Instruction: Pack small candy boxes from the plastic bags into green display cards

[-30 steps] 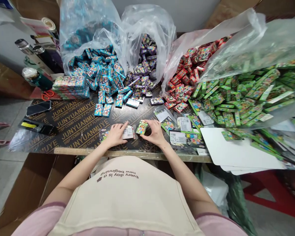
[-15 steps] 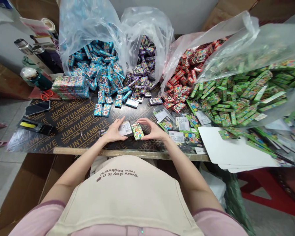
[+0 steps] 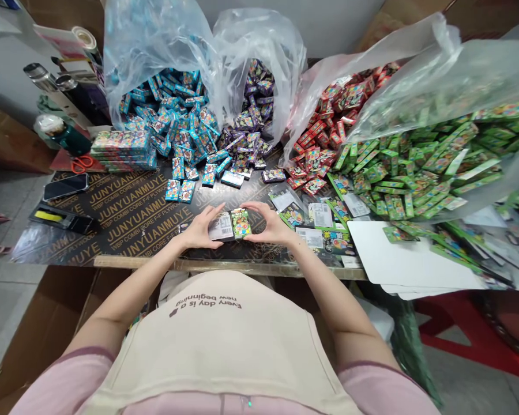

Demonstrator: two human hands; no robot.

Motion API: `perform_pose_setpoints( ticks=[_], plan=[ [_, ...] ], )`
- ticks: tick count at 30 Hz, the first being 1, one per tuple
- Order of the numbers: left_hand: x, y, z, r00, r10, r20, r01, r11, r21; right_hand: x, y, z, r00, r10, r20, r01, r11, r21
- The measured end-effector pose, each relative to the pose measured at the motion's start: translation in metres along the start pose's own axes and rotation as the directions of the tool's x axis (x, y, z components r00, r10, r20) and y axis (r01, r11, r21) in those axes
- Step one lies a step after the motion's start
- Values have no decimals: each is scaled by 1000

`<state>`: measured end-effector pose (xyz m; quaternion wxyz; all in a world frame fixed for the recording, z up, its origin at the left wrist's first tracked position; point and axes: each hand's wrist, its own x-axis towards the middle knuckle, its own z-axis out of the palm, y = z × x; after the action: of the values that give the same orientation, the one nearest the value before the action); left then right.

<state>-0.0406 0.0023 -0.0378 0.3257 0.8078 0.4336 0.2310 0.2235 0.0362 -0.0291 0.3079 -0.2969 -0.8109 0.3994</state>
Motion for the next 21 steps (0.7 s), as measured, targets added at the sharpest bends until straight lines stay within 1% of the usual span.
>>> perform_pose_setpoints(
  ticks=[3, 5, 7, 9, 13, 15, 18, 19, 21],
  plan=[
    [0, 1, -3, 997, 68, 23, -67, 997, -36, 2, -7, -5, 999, -32, 3, 31, 998, 51],
    [-2, 1, -3, 994, 108, 6, -107, 991, -78, 2, -15, -7, 999, -46, -2, 46, 998, 34],
    [-4, 1, -2, 991, 133, -32, -136, 983, -123, 0, -26, -9, 999, -53, -8, 52, 997, -58],
    [-6, 0, -1, 987, 136, -82, -148, 977, -154, -2, -39, -10, 997, -58, -41, 50, 984, -172],
    [-7, -1, 2, 979, 92, -182, -121, 980, -157, -7, -56, -5, 980, -50, -193, -20, 938, -346],
    [-6, -2, 3, 974, 85, -210, -117, 982, -147, -9, -59, -1, 976, -50, -210, -37, 919, -392],
    [-3, -2, 3, 966, 91, -243, -123, 985, -122, -10, -55, 4, 983, -60, -174, -16, 916, -402],
    [-3, -1, 3, 966, 100, -240, -130, 986, -109, -10, -52, 4, 985, -62, -159, -5, 921, -391],
    [-2, 2, 2, 972, 128, -196, -146, 986, -82, -10, -45, 2, 991, -73, -114, 29, 938, -347]
  ],
)
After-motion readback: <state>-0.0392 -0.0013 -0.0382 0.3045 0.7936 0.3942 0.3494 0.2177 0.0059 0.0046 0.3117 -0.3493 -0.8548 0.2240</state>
